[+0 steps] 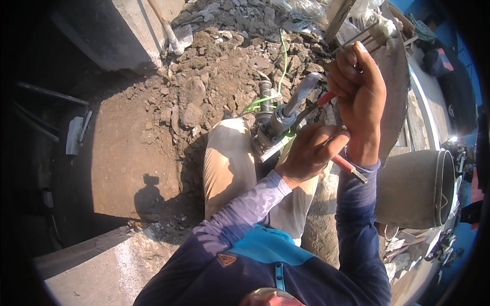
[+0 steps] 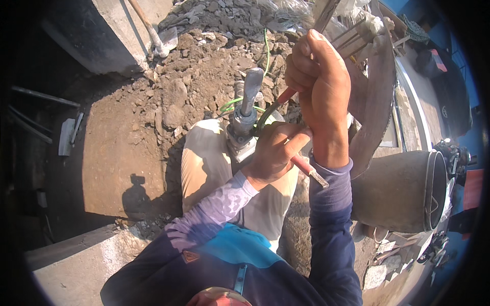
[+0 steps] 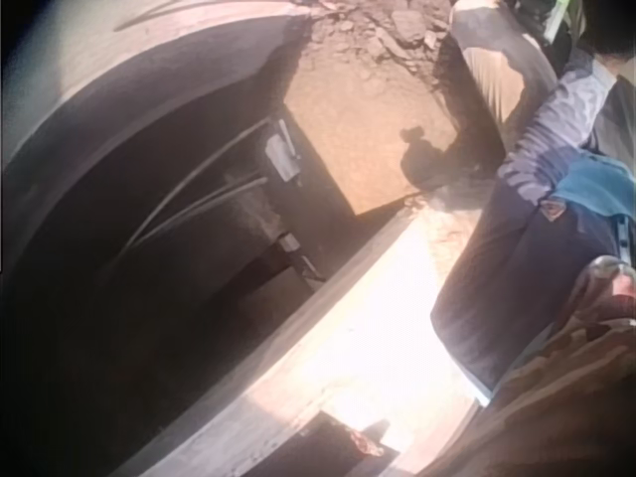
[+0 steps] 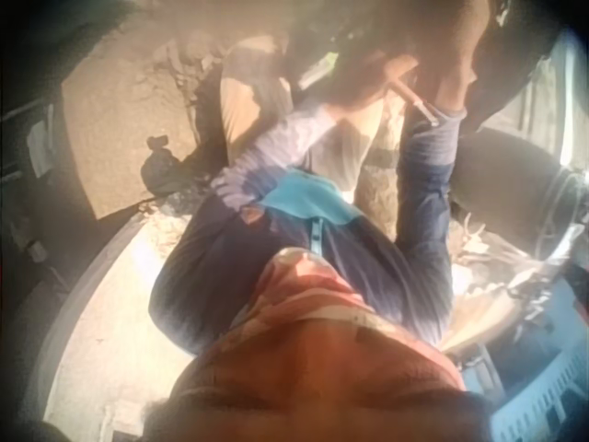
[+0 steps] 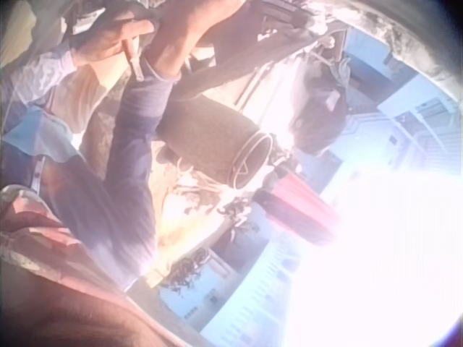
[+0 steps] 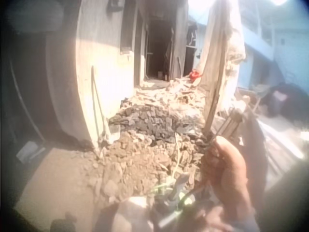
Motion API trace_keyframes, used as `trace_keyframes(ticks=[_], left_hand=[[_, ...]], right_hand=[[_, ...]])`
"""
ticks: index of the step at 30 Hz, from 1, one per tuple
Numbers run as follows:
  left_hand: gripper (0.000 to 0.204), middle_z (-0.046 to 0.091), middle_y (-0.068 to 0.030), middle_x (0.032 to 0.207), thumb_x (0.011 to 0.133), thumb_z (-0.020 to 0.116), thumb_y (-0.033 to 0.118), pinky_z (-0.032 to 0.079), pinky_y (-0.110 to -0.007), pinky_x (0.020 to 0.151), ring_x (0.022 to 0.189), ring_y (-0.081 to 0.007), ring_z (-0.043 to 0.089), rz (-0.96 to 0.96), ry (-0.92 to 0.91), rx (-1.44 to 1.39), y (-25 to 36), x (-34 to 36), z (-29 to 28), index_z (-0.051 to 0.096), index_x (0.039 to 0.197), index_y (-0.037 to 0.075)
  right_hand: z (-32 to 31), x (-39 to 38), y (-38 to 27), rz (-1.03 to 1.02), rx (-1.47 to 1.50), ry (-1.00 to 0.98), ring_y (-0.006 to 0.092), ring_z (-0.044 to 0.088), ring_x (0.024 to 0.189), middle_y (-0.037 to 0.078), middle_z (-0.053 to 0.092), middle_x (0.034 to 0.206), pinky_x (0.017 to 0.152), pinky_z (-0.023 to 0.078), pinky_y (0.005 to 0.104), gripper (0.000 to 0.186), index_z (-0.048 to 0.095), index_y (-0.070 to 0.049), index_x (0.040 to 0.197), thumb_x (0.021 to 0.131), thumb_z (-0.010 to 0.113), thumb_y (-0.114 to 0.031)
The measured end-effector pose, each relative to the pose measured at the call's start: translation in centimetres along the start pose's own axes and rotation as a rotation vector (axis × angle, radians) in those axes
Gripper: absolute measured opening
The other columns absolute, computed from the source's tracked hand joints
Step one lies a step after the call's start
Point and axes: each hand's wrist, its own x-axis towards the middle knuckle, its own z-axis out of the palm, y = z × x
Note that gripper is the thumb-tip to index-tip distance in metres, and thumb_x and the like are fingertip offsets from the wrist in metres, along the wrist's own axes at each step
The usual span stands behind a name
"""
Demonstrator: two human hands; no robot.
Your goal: The person sits on the ground and uses pliers and a screwdriver to adjust and tighten a green pipe fitting. They repeatedly manipulate the fitting and tools, making small adjustments throughout the clip.
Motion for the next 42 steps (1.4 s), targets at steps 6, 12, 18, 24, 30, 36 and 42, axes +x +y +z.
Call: trace_keyframes(ticks=[6,12,18,24,30,36,42], left_hand=[[0.076,0.065,-0.0090,0.122,0.072,0.094,0.033,0.050,-0.047,0.088,0.104,-0.0322,0.066,-0.049,0.024,0.041,0.2,-0.2,0.4,0.062,0.137,0.012],[0.064,0.062,-0.0067,0.127,0.084,0.087,0.032,0.040,-0.048,0.100,0.115,-0.0300,0.060,-0.073,0.000,0.172,0.7,0.1,0.4,0.057,0.139,0.018],[0.058,0.061,-0.0061,0.128,0.088,0.083,0.030,0.039,-0.049,0.102,0.116,-0.0295,0.058,-0.064,0.024,0.144,0.7,0.7,0.5,0.056,0.138,0.019],[0.056,0.061,-0.0053,0.128,0.089,0.082,0.030,0.038,-0.048,0.103,0.117,-0.0286,0.058,-0.067,0.023,0.188,0.7,0.5,0.5,0.056,0.137,0.020],[0.051,0.060,-0.0059,0.128,0.090,0.079,0.026,0.037,-0.049,0.104,0.118,-0.0290,0.057,-0.072,0.029,0.201,0.7,0.7,0.6,0.055,0.135,0.020],[0.049,0.058,-0.0063,0.128,0.092,0.077,0.027,0.037,-0.050,0.104,0.118,-0.0298,0.057,-0.072,0.025,0.204,0.7,1.1,0.6,0.055,0.135,0.020],[0.045,0.058,-0.0067,0.127,0.092,0.076,0.029,0.038,-0.049,0.103,0.118,-0.0297,0.057,-0.066,0.041,0.239,0.8,1.4,0.6,0.057,0.132,0.019]], right_hand=[[0.0,0.2,0.4,0.030,0.017,-0.030,0.0057,0.028,0.058,-0.009,0.032,0.068,0.053,0.026,0.0268,0.032,0.051,-0.010,0.088,0.113,0.054,-0.030],[0.1,-0.1,0.1,0.026,0.025,0.012,0.0061,0.028,0.058,-0.009,0.033,0.068,0.053,0.025,0.0271,0.033,0.052,-0.010,0.087,0.113,0.054,-0.030],[-0.1,0.2,-0.4,0.019,0.054,-0.004,0.0066,0.028,0.058,-0.008,0.034,0.068,0.053,0.025,0.0273,0.032,0.051,-0.011,0.087,0.114,0.053,-0.029],[-0.5,0.0,0.0,0.020,0.067,-0.017,0.0062,0.028,0.057,-0.007,0.034,0.068,0.052,0.025,0.0272,0.031,0.051,-0.011,0.087,0.114,0.053,-0.028],[-0.4,-0.2,-0.1,0.031,0.080,-0.008,0.0060,0.027,0.057,-0.008,0.033,0.068,0.052,0.024,0.0269,0.030,0.052,-0.011,0.089,0.114,0.054,-0.028],[-0.2,-0.4,-0.5,0.023,0.070,0.004,0.0059,0.027,0.057,-0.008,0.033,0.067,0.052,0.024,0.0270,0.029,0.052,-0.012,0.089,0.113,0.054,-0.028],[-0.7,-0.7,-0.4,0.022,0.098,-0.049,0.0054,0.028,0.057,-0.008,0.034,0.069,0.052,0.026,0.0256,0.028,0.052,-0.011,0.093,0.115,0.053,-0.028]])
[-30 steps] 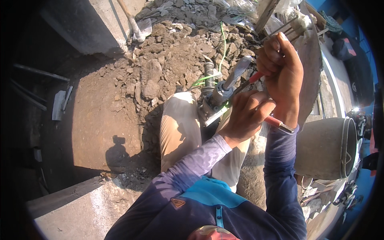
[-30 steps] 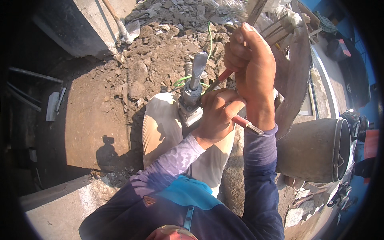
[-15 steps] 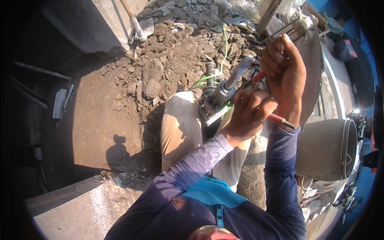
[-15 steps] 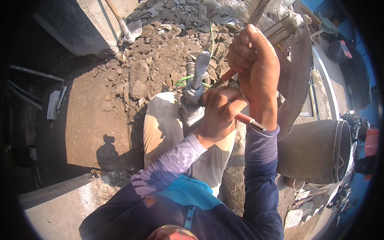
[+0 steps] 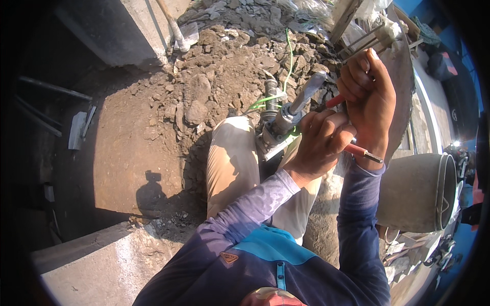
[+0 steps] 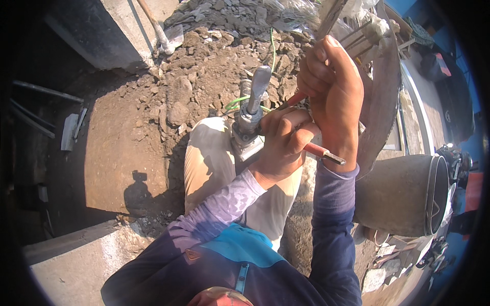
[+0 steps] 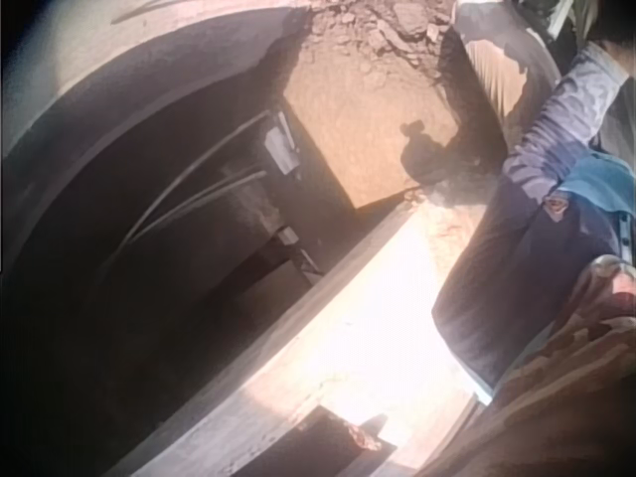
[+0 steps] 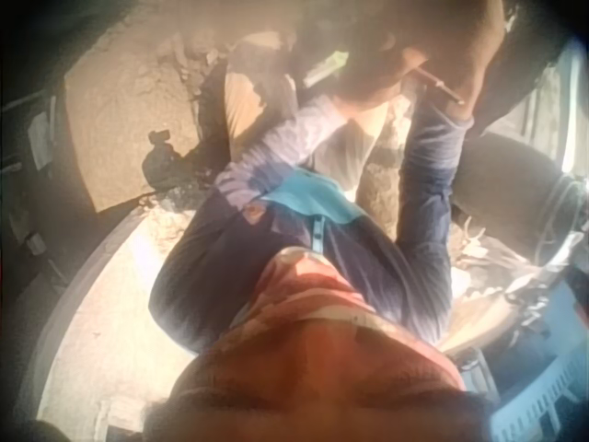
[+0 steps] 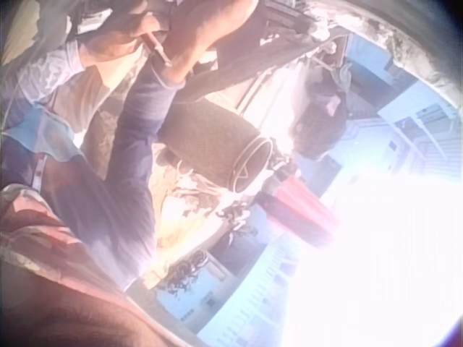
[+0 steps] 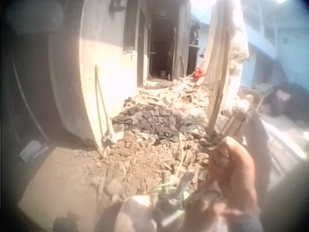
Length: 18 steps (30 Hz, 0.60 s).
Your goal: The person sits on the ground and uses pliers and a screwdriver to adjust and tighten a green pipe fitting. They repeatedly manipulate the fitting and tools, making small adjustments throughout the clip.
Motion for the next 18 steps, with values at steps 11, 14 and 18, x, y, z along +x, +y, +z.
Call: trace_keyframes(ticks=[11,14,18], left_hand=[[0.037,0.056,-0.0098,0.131,0.095,0.076,0.031,0.041,-0.046,0.101,0.124,-0.0315,0.056,0.000,0.026,0.069,0.2,0.4,-0.1,0.059,0.125,0.017],[0.035,0.056,-0.0110,0.132,0.096,0.076,0.027,0.043,-0.047,0.103,0.124,-0.0322,0.057,0.004,0.023,0.076,0.1,0.3,-0.1,0.059,0.125,0.017],[0.038,0.055,-0.0165,0.139,0.096,0.076,0.018,0.045,-0.051,0.108,0.128,-0.0369,0.058,0.004,0.095,-0.010,0.0,0.5,0.0,0.057,0.130,0.013]], right_hand=[[0.5,-0.8,-0.5,-0.013,-0.046,0.078,0.0057,0.027,0.058,-0.008,0.033,0.069,0.053,0.025,0.0262,0.028,0.051,-0.011,0.091,0.113,0.054,-0.029],[0.2,-0.7,-0.5,-0.012,-0.032,0.052,0.0062,0.027,0.059,-0.008,0.033,0.069,0.053,0.026,0.0265,0.028,0.051,-0.011,0.091,0.113,0.054,-0.029],[0.7,-1.3,-0.6,-0.015,-0.039,0.085,0.0072,0.028,0.059,-0.007,0.032,0.070,0.055,0.027,0.0276,0.029,0.050,-0.012,0.090,0.113,0.055,-0.029]])
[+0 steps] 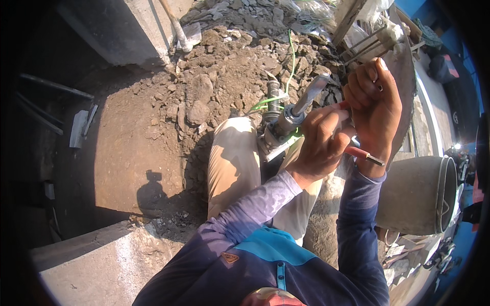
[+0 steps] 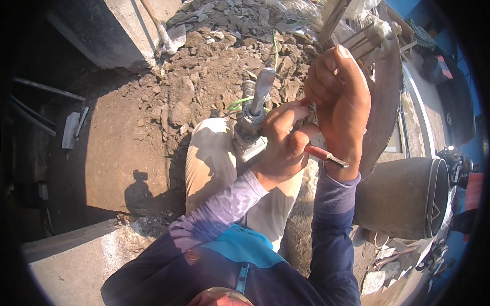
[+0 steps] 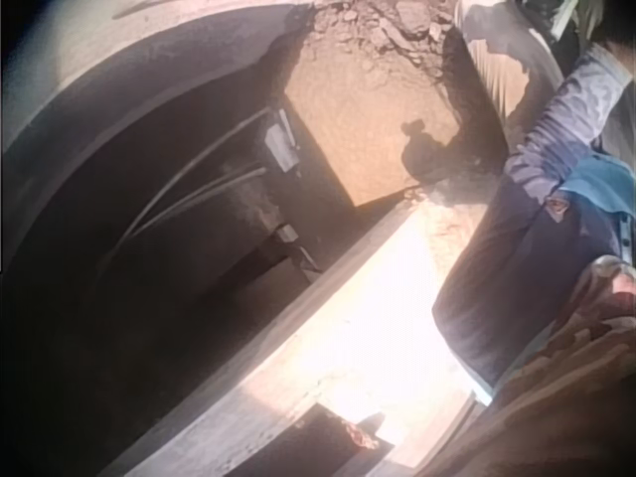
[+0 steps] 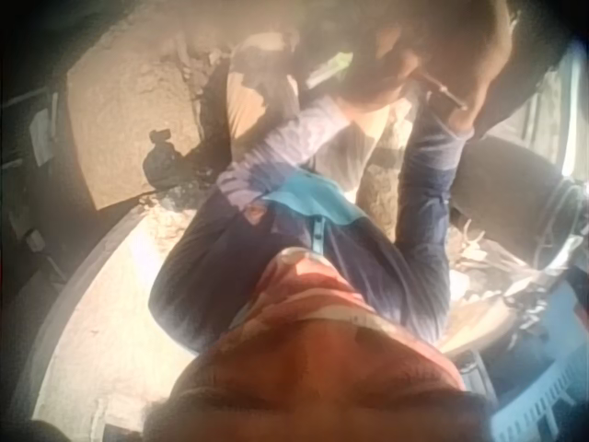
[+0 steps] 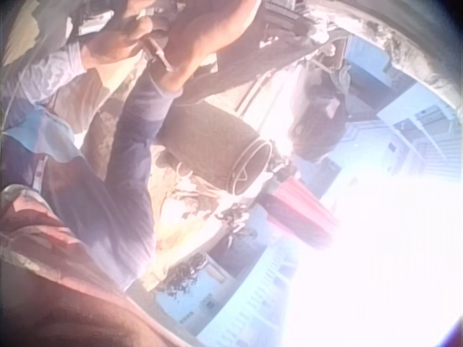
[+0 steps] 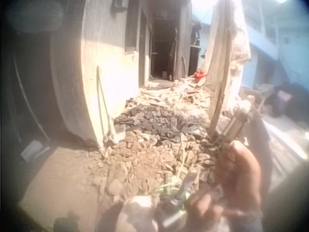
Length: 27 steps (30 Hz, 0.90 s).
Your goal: The person sits on the ground and uses pliers and a screwdriver to adjust and tighten a green pipe fitting. They repeatedly manipulate the fitting and tools, making small adjustments throughout the clip.
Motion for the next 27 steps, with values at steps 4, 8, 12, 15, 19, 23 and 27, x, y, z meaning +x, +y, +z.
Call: trace_keyframes(ticks=[4,8,12,15,19,23,27], left_hand=[[0.052,0.054,-0.0247,0.145,0.096,0.075,0.011,0.044,-0.055,0.112,0.131,-0.0440,0.058,-0.096,0.022,-0.266,-0.3,0.5,0.6,0.052,0.143,0.009],[0.085,0.059,-0.0271,0.142,0.093,0.082,0.007,0.049,-0.050,0.103,0.122,-0.0411,0.064,-0.127,0.028,-0.127,-0.4,1.0,0.6,0.037,0.165,0.002],[0.080,0.063,-0.0200,0.137,0.095,0.077,0.002,0.048,-0.049,0.101,0.119,-0.0367,0.064,-0.184,-0.064,-0.101,0.0,2.0,-0.1,0.039,0.165,-0.001],[0.076,0.065,-0.0170,0.134,0.094,0.076,0.000,0.048,-0.048,0.101,0.118,-0.0354,0.064,-0.222,-0.078,-0.103,0.0,2.3,0.2,0.043,0.163,-0.001],[0.072,0.067,-0.0146,0.134,0.095,0.074,0.000,0.048,-0.048,0.101,0.117,-0.0351,0.065,-0.245,-0.123,-0.109,-0.4,2.6,0.3,0.046,0.161,0.000],[0.067,0.067,-0.0164,0.126,0.101,0.070,0.014,0.049,-0.050,0.097,0.111,-0.0369,0.065,-0.183,-0.129,-0.110,-0.9,2.8,-0.2,0.044,0.161,-0.003],[0.068,0.068,-0.0142,0.137,0.102,0.070,0.018,0.049,-0.049,0.104,0.120,-0.0383,0.064,-0.215,-0.117,-0.231,-0.3,3.1,-0.7,0.045,0.164,0.003]], right_hand=[[0.2,-0.3,-0.1,-0.005,-0.014,-0.013,0.0079,0.029,0.061,-0.007,0.032,0.070,0.057,0.028,0.0284,0.029,0.050,-0.012,0.090,0.113,0.055,-0.030],[-0.5,-0.3,-0.3,-0.001,0.003,-0.023,0.0085,0.032,0.064,-0.006,0.034,0.073,0.059,0.031,0.0279,0.031,0.051,-0.011,0.092,0.114,0.053,-0.033],[-0.4,-0.6,-0.5,-0.015,-0.032,-0.031,0.0094,0.037,0.068,-0.005,0.039,0.076,0.063,0.036,0.0277,0.036,0.056,-0.008,0.099,0.115,0.050,-0.040],[-1.4,-0.6,-0.3,-0.047,-0.051,-0.050,0.0115,0.044,0.075,-0.002,0.046,0.082,0.069,0.041,0.0287,0.041,0.059,-0.006,0.108,0.115,0.049,-0.045],[-2.2,-0.9,0.8,-0.192,-0.066,-0.072,0.0177,0.058,0.094,0.007,0.059,0.103,0.083,0.051,0.0323,0.062,0.059,-0.002,0.128,0.110,0.053,-0.061],[-2.7,-2.1,1.0,-0.274,-0.274,-0.062,0.0312,0.056,0.132,0.021,0.053,0.149,0.105,0.050,0.0387,0.133,0.033,0.000,0.164,0.078,0.062,-0.098],[-2.0,-3.3,1.1,-0.339,-0.289,-0.046,0.0394,0.047,0.148,0.026,0.040,0.165,0.117,0.043,0.0423,0.163,0.015,-0.003,0.173,0.057,0.064,-0.107]])
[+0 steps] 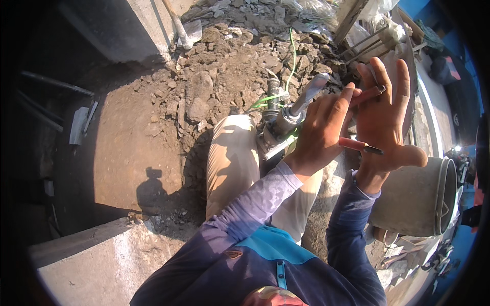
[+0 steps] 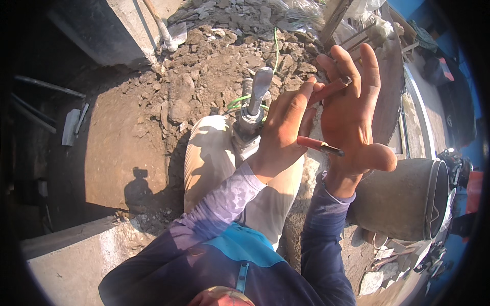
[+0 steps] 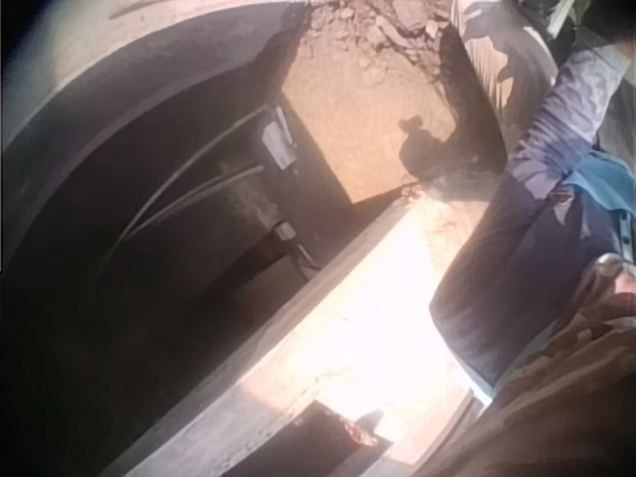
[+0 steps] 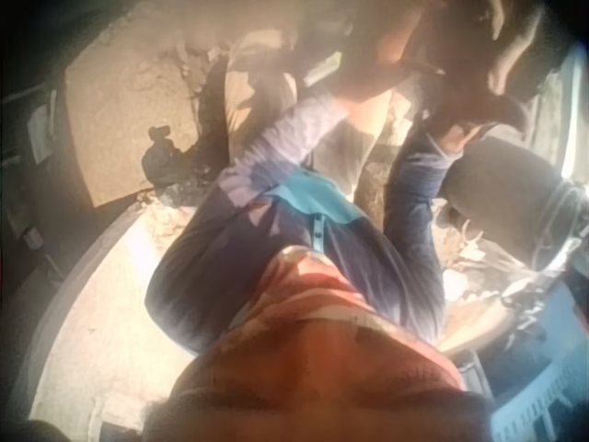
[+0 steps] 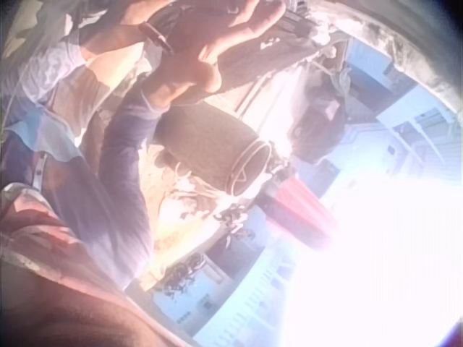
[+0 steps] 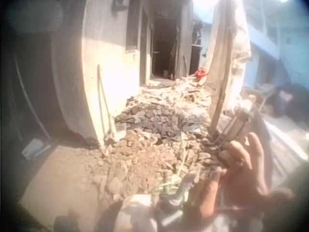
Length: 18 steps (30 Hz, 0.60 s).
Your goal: The person sits on the ground and uses pliers and a screwdriver to adjust and tighten a green pipe fitting. They repeatedly manipulate the fitting and tools, making small adjustments throughout the clip.
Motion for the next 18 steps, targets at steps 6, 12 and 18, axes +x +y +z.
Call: trace_keyframes(ticks=[6,12,18], left_hand=[[0.072,0.066,-0.0177,0.128,0.096,0.075,0.029,0.050,-0.050,0.103,0.118,-0.0394,0.063,-0.073,-0.066,0.085,0.1,-0.3,-0.3,0.051,0.159,0.003],[0.066,0.067,-0.0178,0.128,0.092,0.075,0.012,0.053,-0.049,0.101,0.119,-0.0371,0.065,-0.086,-0.081,-0.051,-0.5,-0.6,-0.7,0.056,0.155,0.005],[0.069,0.069,-0.0156,0.131,0.090,0.075,0.012,0.054,-0.047,0.101,0.117,-0.0360,0.067,-0.108,-0.107,-0.108,-0.2,-0.4,-1.1,0.056,0.157,0.010]], right_hand=[[2.1,-1.1,0.3,-0.137,-0.250,0.027,0.0326,0.053,0.137,0.021,0.048,0.153,0.109,0.044,0.0405,0.148,0.024,-0.001,0.169,0.062,0.097,-0.072],[2.9,-2.1,-0.2,-0.086,-0.384,0.074,0.0217,0.058,0.112,0.013,0.054,0.128,0.101,0.049,0.0374,0.088,0.043,0.000,0.154,0.080,0.081,-0.027],[4.1,-2.7,-0.8,-0.064,-0.479,0.141,0.0201,0.059,0.108,0.011,0.053,0.123,0.094,0.051,0.0358,0.082,0.048,0.003,0.150,0.080,0.079,-0.027]])
